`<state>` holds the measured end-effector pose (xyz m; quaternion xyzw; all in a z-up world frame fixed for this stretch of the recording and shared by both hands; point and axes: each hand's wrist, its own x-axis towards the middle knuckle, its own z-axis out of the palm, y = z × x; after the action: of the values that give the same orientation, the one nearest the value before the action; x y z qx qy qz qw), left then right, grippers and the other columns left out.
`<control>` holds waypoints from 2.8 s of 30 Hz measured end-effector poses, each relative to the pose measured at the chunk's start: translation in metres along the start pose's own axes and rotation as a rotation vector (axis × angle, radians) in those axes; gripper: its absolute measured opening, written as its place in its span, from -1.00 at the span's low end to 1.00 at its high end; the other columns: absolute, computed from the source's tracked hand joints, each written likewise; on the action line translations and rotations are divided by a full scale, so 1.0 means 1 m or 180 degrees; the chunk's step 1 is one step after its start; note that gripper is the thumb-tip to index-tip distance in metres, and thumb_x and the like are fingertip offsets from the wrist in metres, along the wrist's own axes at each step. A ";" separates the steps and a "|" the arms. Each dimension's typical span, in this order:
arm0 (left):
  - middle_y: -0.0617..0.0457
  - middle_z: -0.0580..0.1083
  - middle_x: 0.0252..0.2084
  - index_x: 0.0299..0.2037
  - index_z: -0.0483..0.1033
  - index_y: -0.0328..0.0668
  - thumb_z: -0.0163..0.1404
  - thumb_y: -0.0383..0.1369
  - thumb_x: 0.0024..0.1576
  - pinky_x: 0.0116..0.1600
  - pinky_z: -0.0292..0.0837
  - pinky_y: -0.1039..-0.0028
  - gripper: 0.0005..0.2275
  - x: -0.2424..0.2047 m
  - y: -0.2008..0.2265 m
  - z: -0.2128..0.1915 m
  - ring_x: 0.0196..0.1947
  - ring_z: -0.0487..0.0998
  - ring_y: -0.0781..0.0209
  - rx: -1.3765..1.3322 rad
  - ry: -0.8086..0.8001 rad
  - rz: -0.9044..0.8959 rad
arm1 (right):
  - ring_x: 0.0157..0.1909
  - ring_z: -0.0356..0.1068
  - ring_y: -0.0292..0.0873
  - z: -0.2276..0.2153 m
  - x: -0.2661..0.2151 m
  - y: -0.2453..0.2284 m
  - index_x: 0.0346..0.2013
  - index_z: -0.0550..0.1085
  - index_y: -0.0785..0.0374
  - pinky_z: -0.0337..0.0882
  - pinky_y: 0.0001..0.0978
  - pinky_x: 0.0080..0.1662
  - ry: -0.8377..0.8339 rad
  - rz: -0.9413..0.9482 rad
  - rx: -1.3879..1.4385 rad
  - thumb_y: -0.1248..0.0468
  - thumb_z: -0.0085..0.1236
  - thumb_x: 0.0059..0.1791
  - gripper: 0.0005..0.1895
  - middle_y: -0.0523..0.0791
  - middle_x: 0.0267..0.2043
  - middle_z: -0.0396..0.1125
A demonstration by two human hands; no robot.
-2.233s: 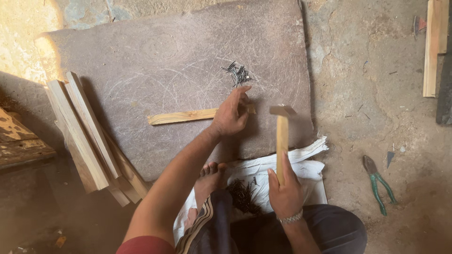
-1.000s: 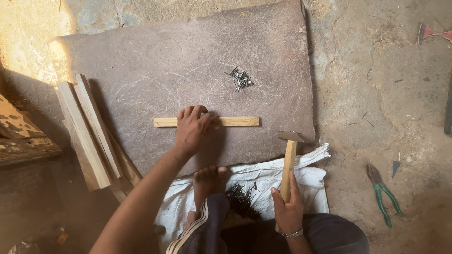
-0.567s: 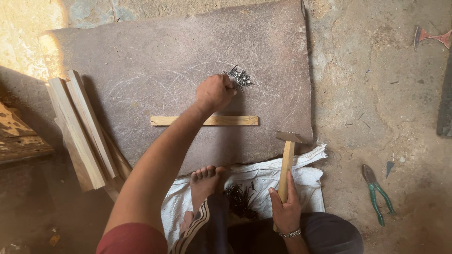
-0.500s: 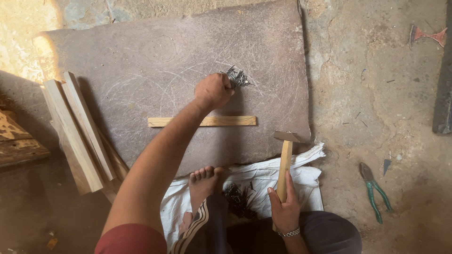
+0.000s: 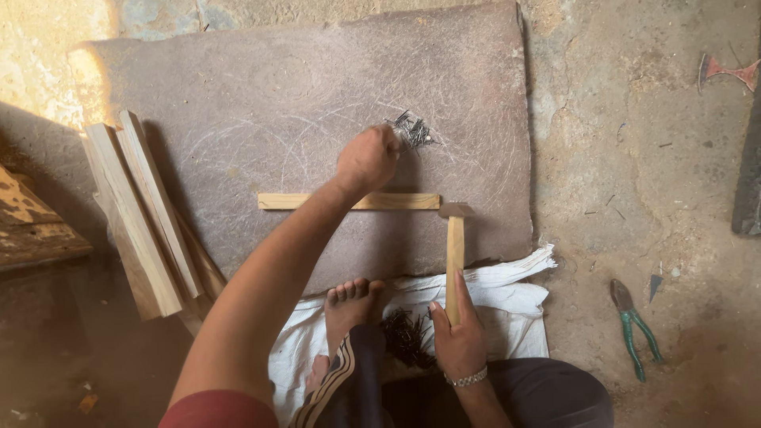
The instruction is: The person sits on the floor and repeatedly hammers nails into small wooden strips using a hammer. They pick up each strip, drive a nail into it, and set it aside, continuing this process with multiple pieces.
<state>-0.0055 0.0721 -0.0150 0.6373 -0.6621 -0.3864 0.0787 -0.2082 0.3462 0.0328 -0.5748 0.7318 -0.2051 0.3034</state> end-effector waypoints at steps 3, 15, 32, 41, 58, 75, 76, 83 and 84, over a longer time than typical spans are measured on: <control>-0.02 0.50 -0.09 -0.16 0.52 -0.09 -0.02 -0.49 0.15 -0.06 0.55 0.15 -0.88 0.005 0.004 -0.003 -0.18 0.58 0.04 0.0402 0.0011 0.0475 | 0.25 0.40 0.05 -0.003 0.000 -0.005 0.44 0.16 0.31 0.45 -0.22 0.16 -0.0100 0.0248 0.0183 0.18 0.19 -0.03 -0.22 0.18 0.32 0.29; -0.09 0.50 -0.01 0.11 0.43 -0.22 -0.05 -0.41 0.30 0.03 0.60 0.27 -0.79 0.044 0.032 -0.021 -0.10 0.58 0.12 0.1997 -0.1170 0.1064 | 0.31 0.34 0.07 -0.004 0.013 -0.016 0.44 0.16 0.23 0.43 -0.19 0.18 -0.0183 0.0206 0.0006 0.15 0.22 -0.03 -0.22 0.17 0.36 0.26; -0.02 0.48 -0.27 -0.15 0.42 -0.32 -0.05 -0.56 0.24 -0.17 0.55 0.44 -0.96 -0.036 -0.006 -0.006 -0.33 0.48 0.30 -0.1979 -0.0075 0.0349 | 0.27 0.37 0.11 -0.008 0.012 -0.015 0.45 0.15 0.27 0.44 -0.16 0.15 -0.0228 0.0086 -0.0015 0.15 0.16 0.00 -0.24 0.17 0.33 0.27; -0.02 0.60 -0.18 -0.03 0.57 -0.24 0.09 -0.44 0.15 0.00 0.64 0.47 -0.80 -0.095 -0.001 0.012 -0.23 0.63 0.29 -0.2581 -0.0236 -0.0229 | 0.08 0.52 -0.01 -0.026 0.034 -0.028 0.49 0.14 0.02 0.54 -0.24 0.04 -0.0615 0.1076 -0.0353 0.09 0.15 -0.02 -0.21 -0.01 0.29 0.36; 0.15 0.60 -0.09 -0.05 0.62 0.00 0.05 -0.30 0.26 -0.07 0.63 0.43 -0.86 -0.044 -0.001 0.070 -0.21 0.65 0.28 -0.0588 0.0550 0.1038 | 0.24 0.41 -0.01 -0.028 -0.034 0.023 0.43 0.15 0.34 0.48 -0.22 0.14 -0.0152 0.0495 0.0567 0.20 0.23 -0.03 -0.21 0.19 0.32 0.29; 0.21 0.62 -0.09 -0.05 0.63 0.05 0.04 -0.33 0.26 -0.08 0.65 0.50 -0.87 -0.047 -0.007 0.080 -0.14 0.65 0.34 -0.0388 0.0926 0.1557 | 0.14 0.47 -0.03 -0.029 -0.033 0.019 0.43 0.16 0.35 0.52 -0.25 0.06 -0.0082 0.0316 0.0548 0.23 0.24 -0.03 -0.22 0.19 0.26 0.34; 0.21 0.62 -0.10 -0.05 0.63 0.05 0.06 -0.32 0.25 -0.09 0.64 0.50 -0.87 -0.047 -0.006 0.080 -0.15 0.65 0.33 -0.0325 0.0951 0.1613 | 0.07 0.51 -0.04 -0.031 -0.031 0.015 0.42 0.18 0.35 0.54 -0.25 0.01 -0.0111 0.0385 0.0492 0.23 0.24 -0.04 -0.22 0.19 0.23 0.37; 0.26 0.62 -0.18 0.19 0.46 0.15 0.12 -0.29 0.24 -0.15 0.62 0.49 -0.69 -0.050 -0.010 0.081 -0.24 0.64 0.36 -0.0389 0.0920 0.1476 | 0.00 0.56 -0.01 -0.051 -0.003 -0.012 0.38 0.23 0.46 0.63 -0.31 -0.12 0.0302 -0.0949 0.0156 0.26 0.21 0.06 -0.35 0.26 0.05 0.44; 0.24 0.62 -0.18 0.29 0.35 0.10 0.13 -0.30 0.21 -0.11 0.61 0.47 -0.57 -0.049 -0.009 0.081 -0.24 0.64 0.34 -0.0497 0.0895 0.1482 | 0.01 0.56 0.00 -0.052 0.002 -0.017 0.37 0.24 0.46 0.63 -0.30 -0.10 0.0442 -0.1117 0.0081 0.26 0.21 0.07 -0.37 0.25 0.03 0.44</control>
<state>-0.0377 0.1503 -0.0575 0.5075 -0.7414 -0.3156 0.3053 -0.2316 0.3377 0.0812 -0.6741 0.6369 -0.3033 0.2190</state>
